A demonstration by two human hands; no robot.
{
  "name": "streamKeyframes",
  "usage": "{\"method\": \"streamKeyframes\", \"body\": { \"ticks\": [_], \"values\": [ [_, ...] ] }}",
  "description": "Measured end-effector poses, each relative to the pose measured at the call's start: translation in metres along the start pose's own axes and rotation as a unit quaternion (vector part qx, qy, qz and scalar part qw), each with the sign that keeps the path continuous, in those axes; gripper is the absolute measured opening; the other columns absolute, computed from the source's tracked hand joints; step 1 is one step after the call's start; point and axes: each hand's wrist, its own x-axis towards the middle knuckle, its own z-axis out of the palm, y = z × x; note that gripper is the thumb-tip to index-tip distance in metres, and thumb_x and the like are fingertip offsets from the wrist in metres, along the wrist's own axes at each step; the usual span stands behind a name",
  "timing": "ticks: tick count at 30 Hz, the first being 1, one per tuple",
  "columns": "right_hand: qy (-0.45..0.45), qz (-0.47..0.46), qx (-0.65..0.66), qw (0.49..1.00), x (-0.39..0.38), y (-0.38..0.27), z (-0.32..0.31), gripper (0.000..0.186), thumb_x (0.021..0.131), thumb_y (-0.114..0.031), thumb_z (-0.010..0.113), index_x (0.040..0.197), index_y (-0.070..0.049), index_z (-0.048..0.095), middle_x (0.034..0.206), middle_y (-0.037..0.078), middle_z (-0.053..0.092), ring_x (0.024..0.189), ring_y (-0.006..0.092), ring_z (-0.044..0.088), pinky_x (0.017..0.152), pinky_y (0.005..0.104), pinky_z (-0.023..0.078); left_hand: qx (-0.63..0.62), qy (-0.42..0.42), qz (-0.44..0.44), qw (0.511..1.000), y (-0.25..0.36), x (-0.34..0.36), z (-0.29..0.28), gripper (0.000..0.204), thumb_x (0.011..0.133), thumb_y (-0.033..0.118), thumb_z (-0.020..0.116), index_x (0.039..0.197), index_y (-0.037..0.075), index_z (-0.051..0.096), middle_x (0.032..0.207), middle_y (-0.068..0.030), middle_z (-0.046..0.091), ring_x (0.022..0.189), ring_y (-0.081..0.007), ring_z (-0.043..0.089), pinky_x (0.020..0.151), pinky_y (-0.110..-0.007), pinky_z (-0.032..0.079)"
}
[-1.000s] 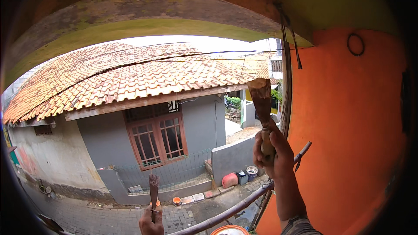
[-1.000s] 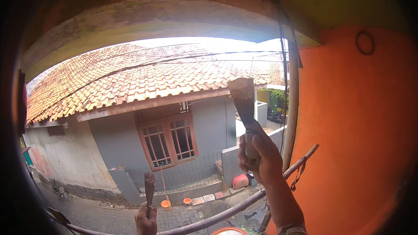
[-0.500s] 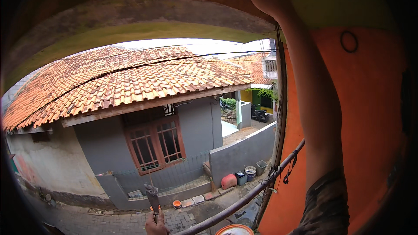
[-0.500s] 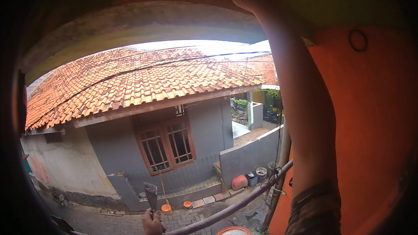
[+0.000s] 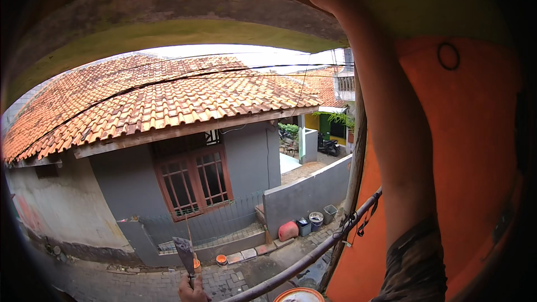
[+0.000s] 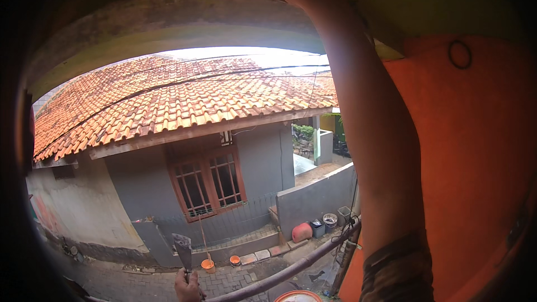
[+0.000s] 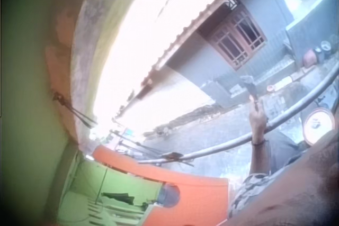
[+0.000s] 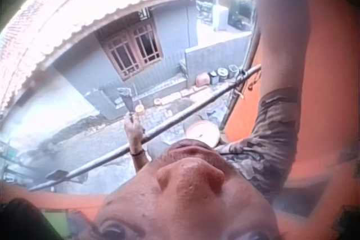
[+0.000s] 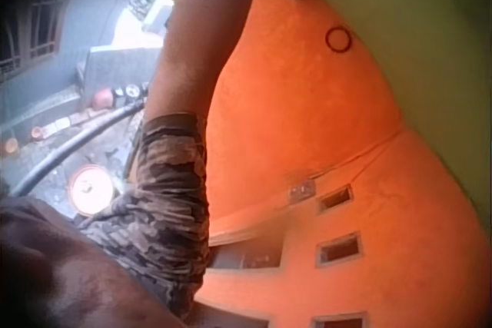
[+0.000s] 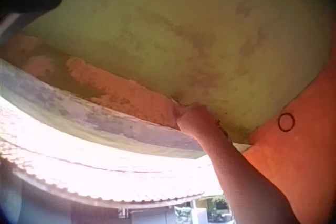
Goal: The person applies plaster to an overhead surface using a trowel and a smaller scraper. They repeatedly scoop plaster from a bucket, transfer it to the trowel, and smooth it onto the ceiling area above.
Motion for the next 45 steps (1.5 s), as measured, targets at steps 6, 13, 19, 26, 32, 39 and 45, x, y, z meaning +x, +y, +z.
{"method": "streamKeyframes", "body": {
  "ticks": [6,13,19,26,32,39,45],
  "values": [
    [0.004,-0.041,-0.048,0.998,0.028,0.018,0.021,0.04,0.092,-0.025,0.051,0.101,0.012,0.064,0.102,0.032,0.065,0.095,0.0423,0.066,0.082,0.0468,0.051,0.004,-0.012,0.001,1.0,0.005,0.003,0.001,0.015,0.098,0.018,0.052,0.093,0.005,0.057,0.062,-0.0003,0.05,0.045,-0.0101,0.047,0.041,-0.028,0.038],
    [-0.034,-0.084,-0.052,0.994,0.038,0.024,0.031,0.036,0.089,-0.021,0.052,0.103,0.01,0.064,0.106,0.032,0.064,0.099,0.0417,0.065,0.082,0.0463,0.051,0.004,-0.027,-0.02,0.999,0.01,0.001,0.0,0.014,0.098,0.017,0.053,0.094,0.005,0.057,0.063,0.0005,0.05,0.045,-0.0096,0.047,0.04,-0.027,0.038],
    [-0.04,-0.102,-0.001,0.994,0.031,0.024,0.021,0.031,0.087,-0.017,0.054,0.101,0.009,0.065,0.105,0.032,0.064,0.098,0.0406,0.065,0.08,0.0447,0.051,-0.02,-0.041,-0.033,0.998,0.013,-0.002,-0.001,0.014,0.098,0.018,0.053,0.097,0.005,0.058,0.062,0.0007,0.051,0.044,-0.0089,0.047,0.039,-0.026,0.037],
    [-0.139,0.042,0.031,0.989,0.019,0.022,-0.052,0.026,0.081,-0.011,0.055,0.093,0.008,0.068,0.1,0.032,0.066,0.093,0.04,0.067,0.074,0.0426,0.051,-0.019,-0.026,-0.019,0.999,-0.002,0.003,-0.001,0.016,0.098,0.02,0.053,0.099,0.004,0.058,0.061,0.0008,0.05,0.043,-0.0087,0.047,0.038,-0.026,0.037],
    [0.03,-0.125,-0.056,0.99,0.061,0.054,-0.012,0.028,0.084,-0.013,0.054,0.094,0.009,0.068,0.101,0.033,0.065,0.095,0.0399,0.067,0.077,0.0455,0.051,-0.045,0.003,-0.024,0.999,0.005,-0.001,-0.001,0.016,0.099,0.02,0.052,0.094,0.005,0.057,0.058,0.001,0.049,0.041,-0.009,0.047,0.037,-0.026,0.037],
    [-0.004,-0.038,-0.025,0.999,0.045,0.044,0.001,0.029,0.089,-0.015,0.053,0.1,0.007,0.068,0.107,0.031,0.065,0.098,0.0398,0.066,0.083,0.0438,0.052,-0.033,0.001,-0.021,0.999,-0.001,0.002,-0.004,0.015,0.099,0.018,0.051,0.092,0.005,0.056,0.057,0.0009,0.048,0.041,-0.0092,0.047,0.037,-0.026,0.038],
    [-0.009,-0.033,0.038,0.999,0.029,0.042,0.003,0.03,0.089,-0.017,0.054,0.105,0.003,0.069,0.107,0.03,0.065,0.099,0.0389,0.066,0.085,0.0431,0.052,-0.032,-0.02,-0.045,0.998,0.01,-0.001,-0.007,0.015,0.099,0.018,0.051,0.092,0.005,0.055,0.059,0.0005,0.049,0.042,-0.0093,0.048,0.037,-0.026,0.038]
  ]
}}
